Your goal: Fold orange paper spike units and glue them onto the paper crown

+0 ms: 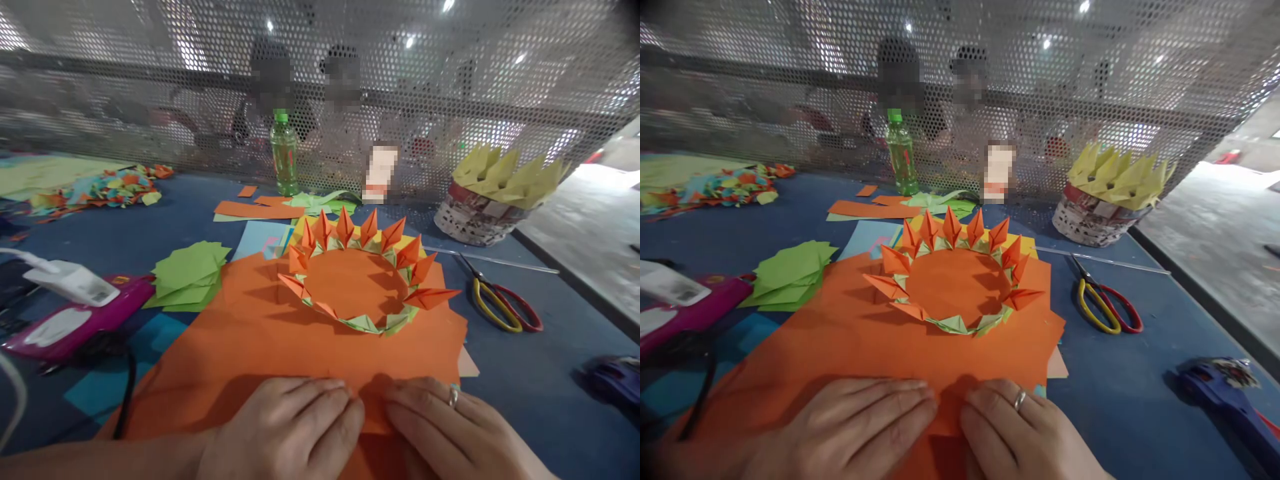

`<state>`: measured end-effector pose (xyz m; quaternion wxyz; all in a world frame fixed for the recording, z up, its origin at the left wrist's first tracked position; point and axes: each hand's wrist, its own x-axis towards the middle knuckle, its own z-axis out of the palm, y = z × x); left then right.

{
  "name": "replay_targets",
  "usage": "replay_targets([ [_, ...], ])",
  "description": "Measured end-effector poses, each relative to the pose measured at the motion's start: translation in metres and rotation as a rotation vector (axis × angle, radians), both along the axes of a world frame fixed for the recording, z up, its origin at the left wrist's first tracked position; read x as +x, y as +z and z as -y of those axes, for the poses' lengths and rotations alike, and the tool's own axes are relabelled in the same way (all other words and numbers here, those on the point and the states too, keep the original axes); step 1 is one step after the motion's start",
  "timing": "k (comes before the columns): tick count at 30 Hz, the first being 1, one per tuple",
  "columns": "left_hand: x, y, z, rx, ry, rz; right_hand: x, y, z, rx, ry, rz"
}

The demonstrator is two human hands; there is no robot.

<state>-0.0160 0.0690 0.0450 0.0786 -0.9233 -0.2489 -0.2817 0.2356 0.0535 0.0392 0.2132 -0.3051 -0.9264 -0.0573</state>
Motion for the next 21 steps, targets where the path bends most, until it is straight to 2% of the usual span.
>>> replay_targets([
  [5, 0.001, 0.003, 0.000, -0.031, 0.057, 0.026, -0.001, 0.000, -0.004, -0.302, -0.095, -0.196],
  [7, 0.002, 0.003, 0.003, -0.047, 0.085, 0.059, 0.000, 0.001, -0.007, -0.363, -0.126, -0.221],
  [15, 0.002, -0.002, 0.006, -0.104, 0.096, 0.120, 0.002, -0.004, -0.009, -0.426, -0.253, -0.223],
  [19, 0.001, -0.012, 0.001, -0.017, 0.051, 0.117, 0.002, -0.007, -0.008, -0.409, -0.276, -0.164],
  [21, 0.001, -0.015, 0.002, 0.001, 0.072, 0.079, 0.001, -0.007, -0.009, -0.408, -0.288, -0.153],
])
